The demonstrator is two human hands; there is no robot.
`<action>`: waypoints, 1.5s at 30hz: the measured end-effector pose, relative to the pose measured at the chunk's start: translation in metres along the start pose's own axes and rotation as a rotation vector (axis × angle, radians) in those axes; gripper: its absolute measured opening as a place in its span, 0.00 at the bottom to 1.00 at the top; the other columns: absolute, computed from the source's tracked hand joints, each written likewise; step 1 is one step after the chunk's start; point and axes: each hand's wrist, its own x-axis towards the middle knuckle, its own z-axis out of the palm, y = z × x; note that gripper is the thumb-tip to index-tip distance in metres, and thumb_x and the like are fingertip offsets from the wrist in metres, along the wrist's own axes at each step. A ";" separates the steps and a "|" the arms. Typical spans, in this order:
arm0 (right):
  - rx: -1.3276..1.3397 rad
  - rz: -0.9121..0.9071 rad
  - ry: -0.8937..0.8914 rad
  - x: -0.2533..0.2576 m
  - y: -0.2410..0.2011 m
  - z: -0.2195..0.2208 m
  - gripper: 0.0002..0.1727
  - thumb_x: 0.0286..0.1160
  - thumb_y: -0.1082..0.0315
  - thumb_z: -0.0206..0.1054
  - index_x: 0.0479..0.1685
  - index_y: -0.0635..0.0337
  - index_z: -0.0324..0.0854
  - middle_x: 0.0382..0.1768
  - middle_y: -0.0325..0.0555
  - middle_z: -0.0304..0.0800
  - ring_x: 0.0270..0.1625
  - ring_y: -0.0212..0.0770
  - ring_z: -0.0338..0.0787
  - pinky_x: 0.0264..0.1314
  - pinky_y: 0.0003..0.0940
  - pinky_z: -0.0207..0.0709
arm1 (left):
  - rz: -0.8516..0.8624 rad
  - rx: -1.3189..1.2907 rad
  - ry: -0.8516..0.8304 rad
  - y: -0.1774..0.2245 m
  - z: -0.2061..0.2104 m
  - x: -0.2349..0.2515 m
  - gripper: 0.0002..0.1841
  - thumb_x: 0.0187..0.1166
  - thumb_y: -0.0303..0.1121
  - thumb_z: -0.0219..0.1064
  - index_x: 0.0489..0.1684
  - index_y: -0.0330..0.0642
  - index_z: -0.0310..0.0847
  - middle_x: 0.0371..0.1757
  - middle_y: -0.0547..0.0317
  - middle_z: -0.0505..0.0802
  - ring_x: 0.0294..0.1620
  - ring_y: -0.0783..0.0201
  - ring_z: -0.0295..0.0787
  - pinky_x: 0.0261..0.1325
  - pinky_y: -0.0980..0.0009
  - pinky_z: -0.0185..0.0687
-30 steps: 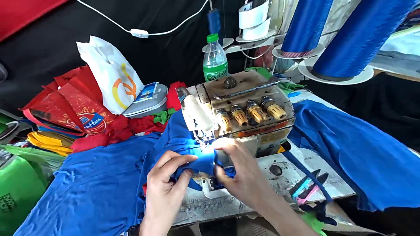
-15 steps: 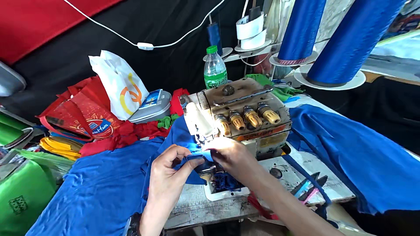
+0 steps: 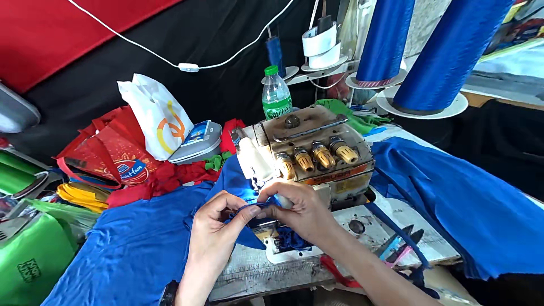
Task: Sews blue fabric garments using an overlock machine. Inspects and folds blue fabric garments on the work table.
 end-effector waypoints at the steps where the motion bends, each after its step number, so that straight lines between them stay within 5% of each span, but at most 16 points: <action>1: 0.035 0.025 0.004 0.000 0.000 0.000 0.07 0.69 0.63 0.77 0.38 0.57 0.90 0.36 0.34 0.91 0.42 0.21 0.88 0.47 0.13 0.82 | -0.012 -0.018 0.000 -0.001 0.000 0.000 0.04 0.67 0.35 0.79 0.28 0.52 0.89 0.30 0.70 0.90 0.30 0.76 0.87 0.35 0.82 0.84; 12: 0.219 0.219 -0.024 -0.004 -0.005 0.000 0.07 0.72 0.77 0.72 0.44 0.60 0.92 0.41 0.37 0.94 0.46 0.24 0.91 0.53 0.17 0.85 | -0.038 -0.030 -0.026 -0.010 -0.003 -0.007 0.03 0.73 0.35 0.75 0.36 0.53 0.95 0.41 0.69 0.91 0.42 0.75 0.88 0.46 0.81 0.87; 21: 0.158 0.182 -0.014 0.000 -0.007 -0.001 0.11 0.66 0.71 0.78 0.48 0.60 0.91 0.40 0.37 0.93 0.45 0.24 0.90 0.52 0.18 0.85 | -0.175 -0.205 0.022 -0.010 0.000 -0.009 0.04 0.76 0.34 0.73 0.35 0.50 0.93 0.34 0.66 0.93 0.36 0.75 0.88 0.43 0.79 0.86; 26: 0.060 0.140 0.030 0.001 -0.005 0.001 0.04 0.71 0.70 0.75 0.40 0.58 0.92 0.38 0.36 0.93 0.45 0.23 0.90 0.51 0.16 0.83 | -0.187 -0.179 0.033 -0.010 0.003 -0.008 0.06 0.78 0.35 0.70 0.34 0.51 0.94 0.33 0.68 0.93 0.35 0.76 0.87 0.42 0.80 0.85; 31: 0.098 0.199 0.013 -0.001 -0.009 0.000 0.04 0.74 0.66 0.73 0.37 0.56 0.89 0.36 0.33 0.89 0.38 0.19 0.85 0.40 0.11 0.79 | -0.124 -0.071 0.004 -0.012 0.004 -0.009 0.10 0.83 0.37 0.65 0.33 0.51 0.92 0.32 0.70 0.90 0.33 0.76 0.85 0.39 0.82 0.81; 39: 0.189 0.191 0.024 -0.004 -0.006 0.002 0.06 0.77 0.69 0.70 0.45 0.58 0.90 0.39 0.35 0.93 0.44 0.24 0.91 0.51 0.18 0.85 | -0.003 0.015 0.023 -0.009 0.006 -0.012 0.09 0.83 0.38 0.65 0.35 0.51 0.91 0.36 0.71 0.89 0.38 0.77 0.85 0.42 0.84 0.81; 45: 0.147 0.116 0.022 -0.002 -0.008 -0.001 0.06 0.80 0.69 0.67 0.45 0.60 0.89 0.38 0.36 0.92 0.44 0.23 0.90 0.49 0.17 0.84 | 0.054 0.059 0.015 -0.006 0.010 -0.014 0.07 0.82 0.39 0.67 0.36 0.52 0.90 0.41 0.73 0.89 0.43 0.79 0.85 0.46 0.83 0.82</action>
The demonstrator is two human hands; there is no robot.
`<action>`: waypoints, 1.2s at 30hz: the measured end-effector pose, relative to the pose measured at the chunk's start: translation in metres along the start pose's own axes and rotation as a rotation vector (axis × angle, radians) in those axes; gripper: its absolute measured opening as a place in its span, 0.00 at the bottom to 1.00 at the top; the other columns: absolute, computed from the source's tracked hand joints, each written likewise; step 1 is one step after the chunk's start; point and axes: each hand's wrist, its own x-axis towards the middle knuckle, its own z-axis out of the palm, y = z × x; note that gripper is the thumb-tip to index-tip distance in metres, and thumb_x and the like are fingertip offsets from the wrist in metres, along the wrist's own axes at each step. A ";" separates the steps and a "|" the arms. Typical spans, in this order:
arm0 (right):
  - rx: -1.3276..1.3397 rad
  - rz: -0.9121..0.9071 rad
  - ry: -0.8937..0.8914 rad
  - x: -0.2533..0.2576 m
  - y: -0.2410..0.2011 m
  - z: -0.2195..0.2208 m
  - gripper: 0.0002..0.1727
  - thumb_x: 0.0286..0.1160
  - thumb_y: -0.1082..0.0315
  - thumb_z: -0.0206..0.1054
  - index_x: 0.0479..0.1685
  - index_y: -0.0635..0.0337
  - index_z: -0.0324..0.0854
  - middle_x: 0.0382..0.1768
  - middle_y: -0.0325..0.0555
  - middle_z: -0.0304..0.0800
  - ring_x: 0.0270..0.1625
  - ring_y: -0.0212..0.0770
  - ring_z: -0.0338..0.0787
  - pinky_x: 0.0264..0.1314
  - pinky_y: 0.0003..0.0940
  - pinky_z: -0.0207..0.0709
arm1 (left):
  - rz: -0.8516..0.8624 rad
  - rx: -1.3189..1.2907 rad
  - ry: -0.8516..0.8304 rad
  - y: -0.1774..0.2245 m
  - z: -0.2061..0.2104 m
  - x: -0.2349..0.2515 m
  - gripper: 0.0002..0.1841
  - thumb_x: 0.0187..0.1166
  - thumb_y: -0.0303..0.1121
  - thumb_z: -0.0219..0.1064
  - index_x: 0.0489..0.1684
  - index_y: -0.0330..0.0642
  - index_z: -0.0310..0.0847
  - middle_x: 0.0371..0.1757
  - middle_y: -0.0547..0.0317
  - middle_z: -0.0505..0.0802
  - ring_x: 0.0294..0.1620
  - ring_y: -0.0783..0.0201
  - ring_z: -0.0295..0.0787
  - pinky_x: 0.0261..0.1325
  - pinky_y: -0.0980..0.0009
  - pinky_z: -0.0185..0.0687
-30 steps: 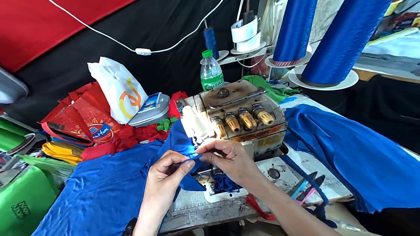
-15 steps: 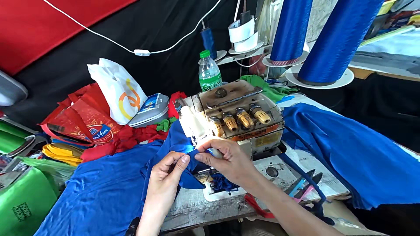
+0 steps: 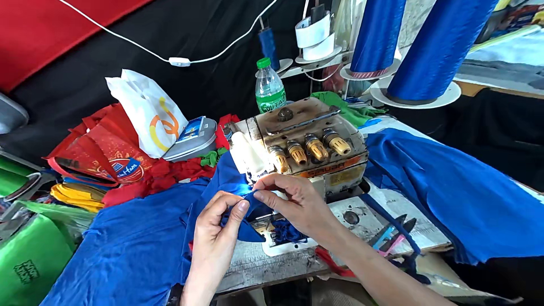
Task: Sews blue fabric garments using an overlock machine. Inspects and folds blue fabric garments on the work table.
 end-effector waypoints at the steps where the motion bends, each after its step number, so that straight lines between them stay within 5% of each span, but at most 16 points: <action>1: -0.010 -0.019 0.000 0.000 -0.002 -0.001 0.06 0.80 0.70 0.67 0.44 0.61 0.89 0.38 0.37 0.92 0.43 0.23 0.90 0.49 0.16 0.84 | 0.034 0.038 -0.018 0.000 0.002 -0.002 0.06 0.78 0.41 0.71 0.41 0.53 0.88 0.47 0.73 0.88 0.50 0.79 0.85 0.52 0.82 0.84; 4: -0.068 -0.054 -0.023 0.003 -0.008 -0.008 0.07 0.81 0.72 0.65 0.46 0.64 0.87 0.37 0.38 0.91 0.40 0.21 0.89 0.46 0.14 0.83 | 0.141 0.343 -0.074 -0.005 0.014 -0.007 0.28 0.61 0.37 0.79 0.63 0.46 0.75 0.61 0.60 0.86 0.62 0.69 0.85 0.64 0.68 0.85; 7: -0.138 -0.057 -0.051 0.007 -0.014 -0.018 0.07 0.82 0.72 0.65 0.47 0.65 0.87 0.36 0.38 0.89 0.37 0.19 0.86 0.44 0.11 0.80 | 0.251 0.609 -0.094 -0.013 0.014 -0.007 0.21 0.56 0.25 0.70 0.53 0.32 0.85 0.49 0.47 0.92 0.52 0.51 0.91 0.54 0.52 0.87; 9: -0.176 -0.050 -0.096 0.006 -0.018 -0.023 0.06 0.83 0.71 0.64 0.46 0.63 0.86 0.35 0.36 0.88 0.36 0.19 0.85 0.41 0.11 0.79 | 0.305 0.646 -0.158 -0.012 0.004 -0.004 0.17 0.58 0.21 0.66 0.48 0.34 0.89 0.48 0.49 0.94 0.53 0.53 0.93 0.56 0.57 0.88; 13: -0.377 -0.087 -0.188 -0.024 -0.020 -0.025 0.10 0.84 0.65 0.61 0.46 0.57 0.87 0.37 0.35 0.90 0.38 0.24 0.88 0.42 0.19 0.84 | 0.428 0.738 -0.381 -0.010 -0.018 -0.009 0.21 0.63 0.19 0.65 0.56 0.40 0.91 0.60 0.53 0.94 0.64 0.55 0.91 0.68 0.59 0.85; 17: -0.329 -0.176 -0.195 -0.083 0.012 -0.017 0.11 0.91 0.65 0.56 0.46 0.59 0.83 0.59 0.47 0.92 0.73 0.39 0.86 0.78 0.34 0.79 | 0.500 0.849 -0.469 -0.029 -0.035 -0.024 0.24 0.71 0.21 0.60 0.67 0.45 0.87 0.74 0.57 0.88 0.77 0.56 0.83 0.78 0.59 0.77; 19: -0.344 -0.259 -0.132 -0.097 0.026 -0.016 0.10 0.92 0.64 0.56 0.46 0.57 0.80 0.61 0.46 0.90 0.77 0.42 0.83 0.84 0.40 0.73 | 0.516 0.844 -0.468 -0.034 -0.037 -0.030 0.23 0.74 0.24 0.59 0.70 0.44 0.85 0.76 0.55 0.86 0.79 0.53 0.80 0.80 0.58 0.75; 28: -0.612 -0.324 -0.116 -0.099 0.026 -0.022 0.12 0.93 0.62 0.50 0.44 0.46 0.79 0.61 0.31 0.90 0.80 0.35 0.77 0.92 0.41 0.53 | 0.553 0.774 -0.349 -0.063 -0.049 -0.038 0.22 0.81 0.21 0.52 0.73 0.41 0.79 0.76 0.54 0.87 0.82 0.58 0.78 0.84 0.64 0.69; 36: -0.706 -0.310 -0.106 -0.082 0.023 -0.017 0.11 0.93 0.62 0.49 0.46 0.46 0.78 0.58 0.31 0.92 0.76 0.34 0.80 0.89 0.41 0.57 | 0.480 0.680 -0.402 -0.074 -0.058 -0.017 0.21 0.83 0.26 0.50 0.70 0.41 0.82 0.77 0.54 0.86 0.83 0.60 0.76 0.85 0.64 0.68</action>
